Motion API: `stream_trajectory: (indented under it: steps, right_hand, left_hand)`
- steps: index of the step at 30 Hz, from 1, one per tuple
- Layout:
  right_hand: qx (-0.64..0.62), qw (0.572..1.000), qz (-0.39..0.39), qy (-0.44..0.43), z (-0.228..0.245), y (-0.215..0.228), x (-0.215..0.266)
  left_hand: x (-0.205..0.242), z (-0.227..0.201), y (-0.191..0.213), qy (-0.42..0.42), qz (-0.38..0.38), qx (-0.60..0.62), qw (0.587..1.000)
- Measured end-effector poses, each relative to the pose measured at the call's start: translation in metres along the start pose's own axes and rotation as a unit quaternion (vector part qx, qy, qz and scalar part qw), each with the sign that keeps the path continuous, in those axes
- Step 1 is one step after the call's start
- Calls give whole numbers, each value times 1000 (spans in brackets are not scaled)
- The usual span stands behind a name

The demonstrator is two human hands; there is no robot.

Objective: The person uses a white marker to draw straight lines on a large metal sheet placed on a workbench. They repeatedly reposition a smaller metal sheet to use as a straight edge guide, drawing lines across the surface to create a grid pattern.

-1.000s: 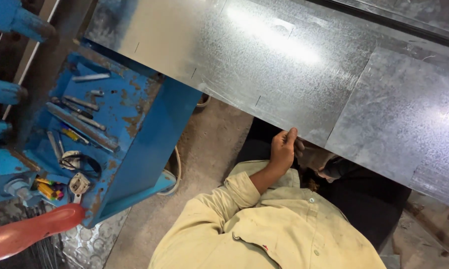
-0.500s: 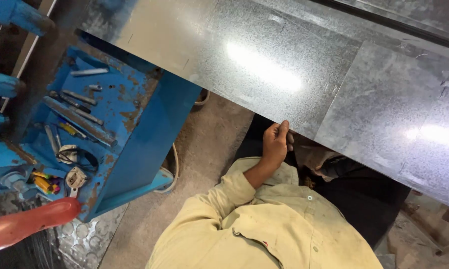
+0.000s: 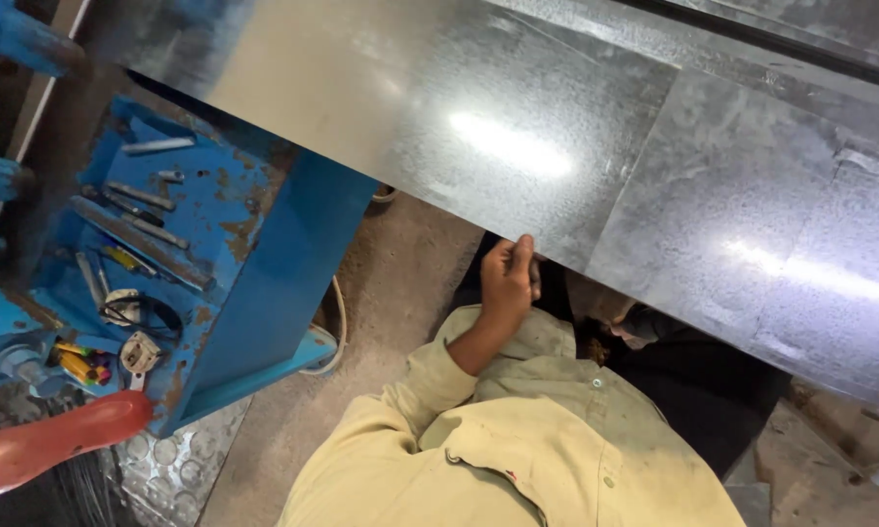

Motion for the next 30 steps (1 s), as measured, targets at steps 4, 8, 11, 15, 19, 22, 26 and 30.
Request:
stream_trajectory:
  steps: [4,8,11,15,19,22,26,30]
  right_hand:
    - [9,1000,6,22,10,-3,-3]
    - [18,999,-6,40,15,-12,-15]
    - [24,998,6,52,14,-12,1]
    - [31,998,4,63,18,-11,8]
    - [50,995,11,83,31,-8,7]
    - [105,992,-7,74,45,-5,1]
    - [94,987,-90,96,67,24,-4]
    - [16,989,-120,85,127,58,-29]
  left_hand:
    - [-6,-12,35,10,-38,-17,999]
    - [-19,5,50,23,-63,13,998]
    - [-30,10,60,-10,-73,-5,997]
    - [-47,-7,74,-25,-108,38,993]
    - [-52,-30,81,-36,-120,32,992]
    - [-59,-40,81,-36,-125,27,991]
    - [-69,-38,96,-57,-123,29,990]
    - [-99,-54,132,-124,-213,-10,969]
Point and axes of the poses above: each hand's wrist, its own x-axis away from the middle knuckle, its own y-axis out of the back of the hand, z = x × y, the point moved 6 cm from there along -x, towards the middle knuckle, and after that the axes turned 4 degrees about x, right-handed, at the moved point
